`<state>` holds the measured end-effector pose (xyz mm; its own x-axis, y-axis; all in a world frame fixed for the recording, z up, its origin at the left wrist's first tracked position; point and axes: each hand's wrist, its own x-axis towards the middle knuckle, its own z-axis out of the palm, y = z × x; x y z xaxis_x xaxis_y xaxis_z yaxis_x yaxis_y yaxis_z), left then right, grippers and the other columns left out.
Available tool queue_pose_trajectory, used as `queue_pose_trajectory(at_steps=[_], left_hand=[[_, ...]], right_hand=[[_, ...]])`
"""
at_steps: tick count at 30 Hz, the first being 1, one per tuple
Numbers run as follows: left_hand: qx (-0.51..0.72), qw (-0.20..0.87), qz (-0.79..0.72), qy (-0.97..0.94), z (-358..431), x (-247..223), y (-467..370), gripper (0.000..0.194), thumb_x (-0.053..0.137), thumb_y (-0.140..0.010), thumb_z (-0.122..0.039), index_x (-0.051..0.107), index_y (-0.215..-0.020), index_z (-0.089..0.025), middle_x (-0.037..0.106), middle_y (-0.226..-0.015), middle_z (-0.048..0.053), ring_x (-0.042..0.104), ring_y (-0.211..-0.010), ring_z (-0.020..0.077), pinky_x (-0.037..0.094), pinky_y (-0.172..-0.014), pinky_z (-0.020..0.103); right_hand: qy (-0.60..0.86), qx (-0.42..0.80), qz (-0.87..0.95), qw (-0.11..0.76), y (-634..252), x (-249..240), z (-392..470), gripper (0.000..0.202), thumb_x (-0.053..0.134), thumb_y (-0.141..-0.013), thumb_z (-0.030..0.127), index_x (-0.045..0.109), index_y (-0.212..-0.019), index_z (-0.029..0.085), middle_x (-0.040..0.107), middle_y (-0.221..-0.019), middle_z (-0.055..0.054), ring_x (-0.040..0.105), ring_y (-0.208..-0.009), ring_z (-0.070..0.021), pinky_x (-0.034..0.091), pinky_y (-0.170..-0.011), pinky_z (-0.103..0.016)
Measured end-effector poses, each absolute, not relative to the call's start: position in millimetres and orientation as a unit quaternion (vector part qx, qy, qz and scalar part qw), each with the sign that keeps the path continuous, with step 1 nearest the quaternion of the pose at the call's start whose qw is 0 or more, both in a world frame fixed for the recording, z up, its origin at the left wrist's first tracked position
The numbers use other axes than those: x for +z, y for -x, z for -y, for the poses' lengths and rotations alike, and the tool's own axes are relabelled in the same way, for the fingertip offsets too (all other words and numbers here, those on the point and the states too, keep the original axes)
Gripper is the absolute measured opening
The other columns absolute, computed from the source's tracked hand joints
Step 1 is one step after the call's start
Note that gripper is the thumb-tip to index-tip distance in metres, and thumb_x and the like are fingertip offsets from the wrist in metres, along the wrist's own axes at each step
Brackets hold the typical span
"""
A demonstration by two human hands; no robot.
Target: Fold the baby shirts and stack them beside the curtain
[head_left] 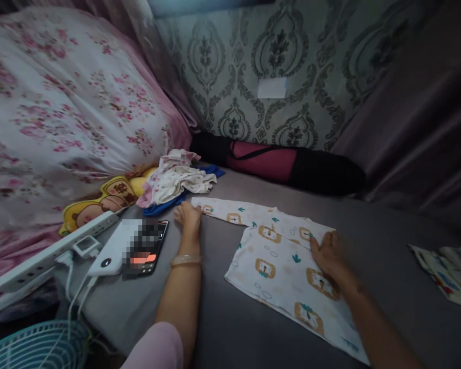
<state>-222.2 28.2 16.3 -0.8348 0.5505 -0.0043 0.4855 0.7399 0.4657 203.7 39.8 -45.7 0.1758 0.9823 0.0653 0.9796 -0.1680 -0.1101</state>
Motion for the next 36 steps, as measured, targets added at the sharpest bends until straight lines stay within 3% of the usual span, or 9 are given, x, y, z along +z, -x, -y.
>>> queue_pose_trajectory(at_steps=[8,14,19,25,33,36], left_hand=[[0.236,0.086,-0.926,-0.282,-34.4,8.8,229.0,0.037,0.056,-0.081,-0.041,0.060,-0.108,-0.016,0.055,-0.126,0.019,0.047,-0.121,0.0351,0.037,-0.096,0.045],[0.296,0.096,-0.899,-0.308,-36.8,11.7,224.9,0.039,0.053,-0.080,-0.024,0.051,-0.118,-0.016,0.060,-0.122,0.016,0.049,-0.118,0.0340,0.035,-0.096,0.046],[0.329,0.113,-0.892,-0.290,-36.4,17.5,225.7,0.046,0.050,-0.084,-0.034,0.047,-0.126,-0.015,0.063,-0.118,0.017,0.050,-0.119,0.0345,0.033,-0.097,0.048],[0.331,0.108,-0.896,-0.277,-36.8,16.5,229.6,0.030,0.047,-0.086,-0.028,0.060,-0.112,-0.020,0.064,-0.118,0.013,0.051,-0.118,0.0330,0.034,-0.095,0.048],[0.324,0.104,-0.898,-0.279,-38.2,11.1,229.2,0.033,0.049,-0.084,-0.035,0.063,-0.111,-0.021,0.065,-0.118,0.013,0.050,-0.117,0.0359,0.035,-0.093,0.049],[0.320,0.114,-0.899,-0.279,-38.5,12.0,230.5,0.033,0.049,-0.084,-0.035,0.064,-0.110,-0.023,0.065,-0.117,0.014,0.051,-0.117,0.0363,0.035,-0.093,0.050]], right_hand=[[0.759,0.026,0.650,0.032,-204.5,-36.2,-42.8,0.081,0.021,-0.090,0.052,0.027,-0.143,-0.009,0.022,-0.152,-0.027,0.018,-0.142,-0.0316,0.017,-0.114,-0.042],[0.774,0.066,0.629,0.019,-198.5,-19.6,-46.3,0.078,0.030,-0.088,0.055,0.035,-0.142,-0.002,0.028,-0.150,-0.026,0.023,-0.141,-0.0337,0.021,-0.114,-0.044],[0.785,0.069,0.616,-0.002,-197.8,-15.4,-50.6,0.073,0.029,-0.089,0.050,0.037,-0.140,-0.002,0.026,-0.152,-0.024,0.028,-0.139,-0.0337,0.026,-0.111,-0.045],[0.789,0.056,0.612,0.003,-193.2,-0.5,-53.6,0.066,0.035,-0.087,0.050,0.050,-0.131,0.003,0.049,-0.134,-0.024,0.048,-0.123,-0.0326,0.037,-0.103,-0.043],[0.690,-0.007,0.722,0.055,-111.2,19.0,-43.6,0.059,0.025,-0.093,0.034,0.040,-0.138,-0.002,0.037,-0.146,-0.023,0.032,-0.137,-0.0311,0.023,-0.111,-0.042],[0.628,0.020,0.775,0.070,-69.8,18.1,-45.3,0.057,0.025,-0.095,0.033,0.036,-0.142,0.004,0.033,-0.150,-0.018,0.030,-0.138,-0.0271,0.018,-0.114,-0.040]])
